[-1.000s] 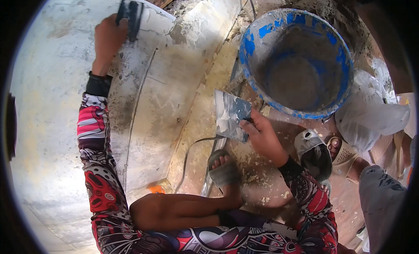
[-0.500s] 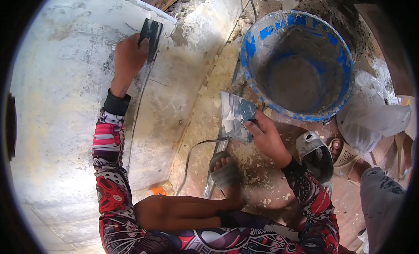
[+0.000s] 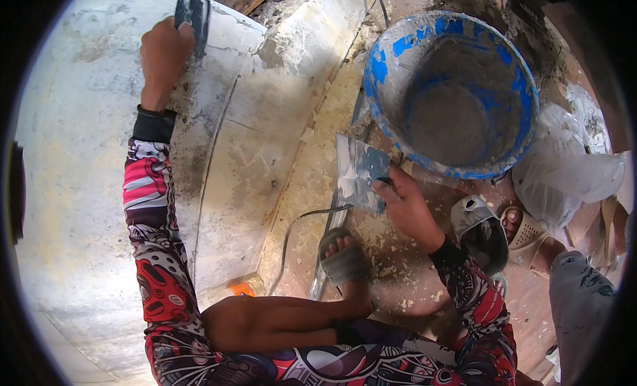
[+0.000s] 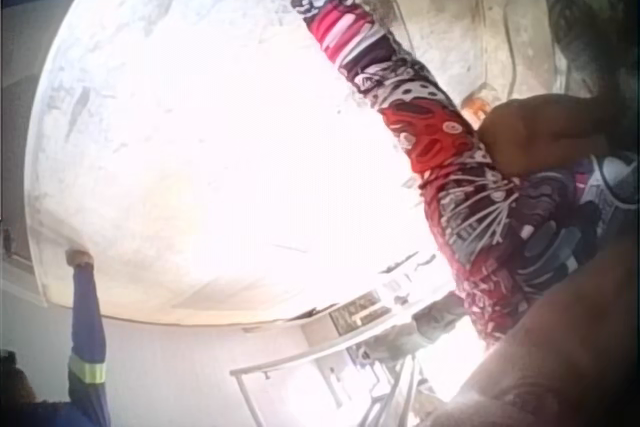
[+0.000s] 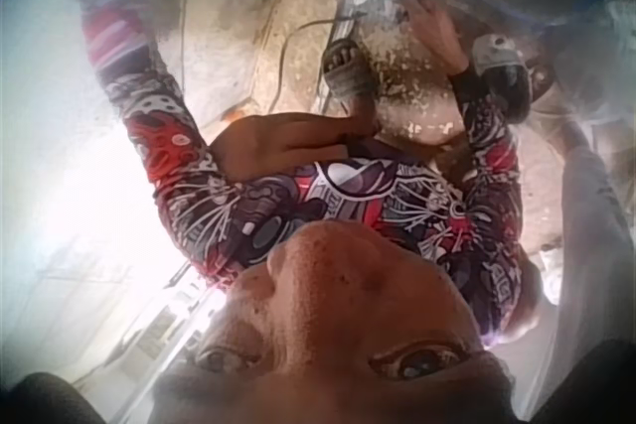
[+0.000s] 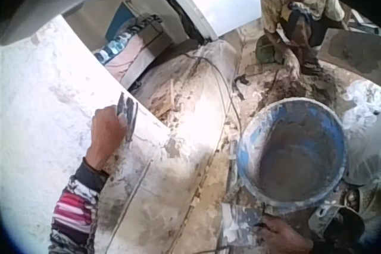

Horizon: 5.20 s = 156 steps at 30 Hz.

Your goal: The person transfers putty paste between two scrapers and applies the putty onto the curved wall surface, smoothing it down with a scraper.

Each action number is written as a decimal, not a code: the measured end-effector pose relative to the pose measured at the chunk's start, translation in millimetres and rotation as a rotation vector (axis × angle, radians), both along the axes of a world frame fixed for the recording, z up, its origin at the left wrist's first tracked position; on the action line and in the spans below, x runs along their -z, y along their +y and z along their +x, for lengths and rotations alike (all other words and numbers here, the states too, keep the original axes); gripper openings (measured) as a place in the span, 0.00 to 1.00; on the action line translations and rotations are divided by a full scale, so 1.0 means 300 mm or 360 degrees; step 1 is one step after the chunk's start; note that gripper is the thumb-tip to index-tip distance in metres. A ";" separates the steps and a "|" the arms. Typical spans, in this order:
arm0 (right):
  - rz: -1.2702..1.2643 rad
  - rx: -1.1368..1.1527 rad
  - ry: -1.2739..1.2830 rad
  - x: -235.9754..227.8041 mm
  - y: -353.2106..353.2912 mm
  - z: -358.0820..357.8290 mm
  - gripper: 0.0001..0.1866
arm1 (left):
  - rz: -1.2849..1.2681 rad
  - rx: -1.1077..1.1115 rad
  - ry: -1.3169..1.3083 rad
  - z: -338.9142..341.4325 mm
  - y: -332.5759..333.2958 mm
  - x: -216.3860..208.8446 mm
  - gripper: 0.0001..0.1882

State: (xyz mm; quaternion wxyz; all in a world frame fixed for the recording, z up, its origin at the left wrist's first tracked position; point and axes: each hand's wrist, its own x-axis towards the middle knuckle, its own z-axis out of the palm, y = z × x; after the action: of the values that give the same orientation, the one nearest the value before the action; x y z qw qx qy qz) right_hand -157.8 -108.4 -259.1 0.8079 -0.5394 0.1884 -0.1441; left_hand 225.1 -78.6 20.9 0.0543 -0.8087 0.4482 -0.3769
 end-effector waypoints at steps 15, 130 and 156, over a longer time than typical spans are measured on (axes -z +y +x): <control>0.0003 -0.0011 0.0100 0.019 -0.006 -0.008 0.13 | -0.0358 0.0118 0.0164 -0.013 0.089 -0.251 0.19; 0.0080 0.0018 0.0095 -0.005 0.006 -0.022 0.17 | -0.0781 0.0367 0.0010 -0.142 0.287 -0.237 0.25; 0.1480 0.0100 -0.0685 -0.022 0.119 0.004 0.18 | -0.0635 -0.0125 0.3800 -0.536 0.448 0.603 0.17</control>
State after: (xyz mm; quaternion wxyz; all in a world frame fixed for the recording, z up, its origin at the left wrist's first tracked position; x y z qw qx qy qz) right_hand -156.5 -72.8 -252.6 0.9782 -0.0751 0.0782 -0.1770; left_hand 64.3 55.9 -160.1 -0.5076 -0.6546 0.1253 0.5461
